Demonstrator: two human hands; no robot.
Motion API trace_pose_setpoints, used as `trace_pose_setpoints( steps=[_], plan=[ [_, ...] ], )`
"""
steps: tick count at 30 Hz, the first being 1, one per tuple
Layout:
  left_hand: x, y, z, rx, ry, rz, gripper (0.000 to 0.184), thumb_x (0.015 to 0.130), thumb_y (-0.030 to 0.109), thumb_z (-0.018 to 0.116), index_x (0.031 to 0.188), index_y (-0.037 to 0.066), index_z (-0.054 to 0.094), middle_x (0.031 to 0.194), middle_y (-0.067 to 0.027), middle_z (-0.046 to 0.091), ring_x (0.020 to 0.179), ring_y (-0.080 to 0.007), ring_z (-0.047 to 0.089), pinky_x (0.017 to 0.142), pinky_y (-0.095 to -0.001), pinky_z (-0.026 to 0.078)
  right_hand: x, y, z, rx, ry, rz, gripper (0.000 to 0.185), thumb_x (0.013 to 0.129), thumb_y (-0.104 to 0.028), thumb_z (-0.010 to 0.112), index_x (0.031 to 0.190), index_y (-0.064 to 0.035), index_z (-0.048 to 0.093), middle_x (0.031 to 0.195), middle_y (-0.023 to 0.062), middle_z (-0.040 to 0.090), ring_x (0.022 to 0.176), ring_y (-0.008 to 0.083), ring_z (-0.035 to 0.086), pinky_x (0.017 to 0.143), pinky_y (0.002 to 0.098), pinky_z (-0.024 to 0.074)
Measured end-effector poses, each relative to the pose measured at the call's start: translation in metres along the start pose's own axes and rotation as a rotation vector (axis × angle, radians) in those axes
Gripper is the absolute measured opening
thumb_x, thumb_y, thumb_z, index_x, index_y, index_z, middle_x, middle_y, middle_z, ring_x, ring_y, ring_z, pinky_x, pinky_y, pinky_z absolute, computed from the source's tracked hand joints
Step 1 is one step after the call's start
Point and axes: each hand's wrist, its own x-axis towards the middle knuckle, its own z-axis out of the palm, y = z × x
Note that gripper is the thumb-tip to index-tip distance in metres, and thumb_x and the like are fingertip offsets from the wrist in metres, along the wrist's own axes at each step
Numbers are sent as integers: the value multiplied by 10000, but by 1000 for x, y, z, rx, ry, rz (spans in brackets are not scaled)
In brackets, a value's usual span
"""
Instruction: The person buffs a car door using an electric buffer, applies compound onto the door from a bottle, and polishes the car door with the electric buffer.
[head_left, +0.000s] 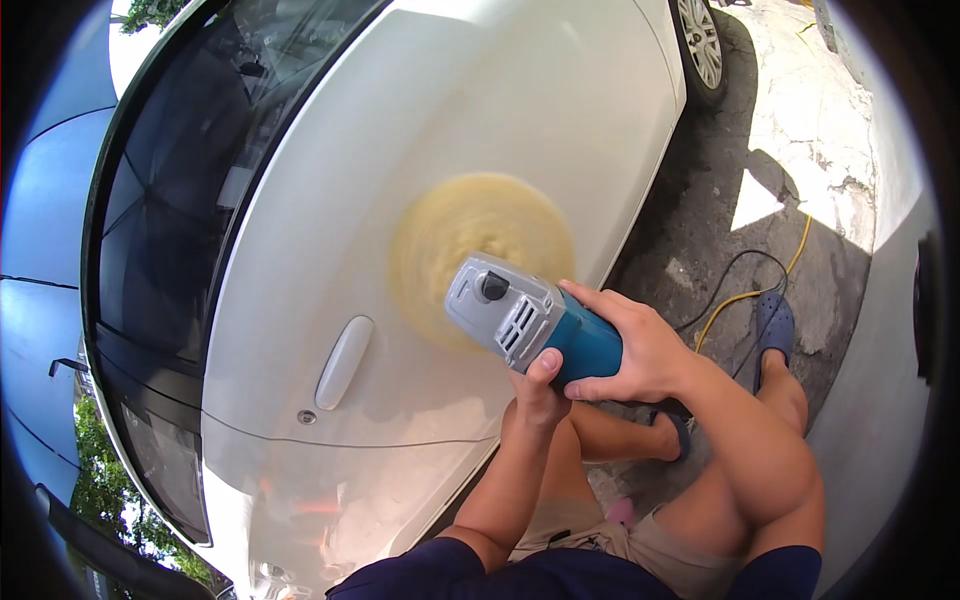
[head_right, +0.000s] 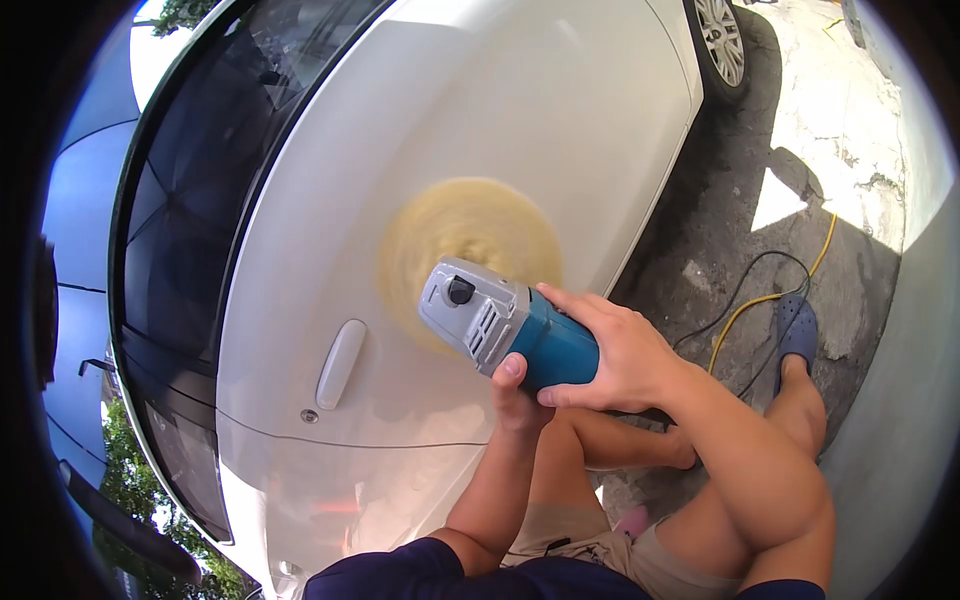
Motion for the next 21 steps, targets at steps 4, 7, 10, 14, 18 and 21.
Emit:
trace_pose_setpoints(
  steps=[4,7,10,14,18,21],
  plan=[
    [-2,10,-8,7,3,-1,806,797,422,821,1442,2,581,1314,-149,661,1171,-289,698,998,-438,600,2,-15,9,0,18,31,1182,697,-463,974,1681,-80,444,1284,213,686,1156,389,704,1032,461,560],
    [-1,33,-14,12,9,42,831,794,442,821,1450,-5,577,1316,-159,663,1183,-302,702,1006,-449,608,15,-24,24,26,44,-37,1188,689,-437,983,1686,-85,441,1259,204,685,1145,379,703,1023,455,559],
    [-5,54,-14,43,12,59,892,798,470,808,1493,-21,542,1348,-193,651,1230,-344,698,1038,-484,615,25,-32,31,50,14,-58,1193,686,-434,984,1692,-100,436,1289,197,682,1161,379,699,1029,455,559],
    [-10,60,-24,92,31,84,914,795,475,807,1507,-25,528,1360,-205,643,1235,-355,695,1043,-491,613,32,-37,36,90,-55,-28,1189,681,-414,983,1689,-95,439,1353,204,682,1201,388,694,1055,448,554],
    [-12,45,-38,193,6,37,991,812,583,757,1545,-22,478,1413,-204,601,1308,-370,647,1091,-505,575,30,-19,40,61,-20,-97,1177,703,-476,954,1704,-145,432,1308,202,682,1160,395,704,1018,462,567],
    [-14,23,-34,162,43,39,971,810,542,776,1544,-20,481,1410,-201,609,1296,-360,657,1083,-489,578,22,-10,33,31,-35,-71,1182,690,-460,962,1699,-135,438,1334,203,681,1177,394,699,1035,466,560]
  ],
)
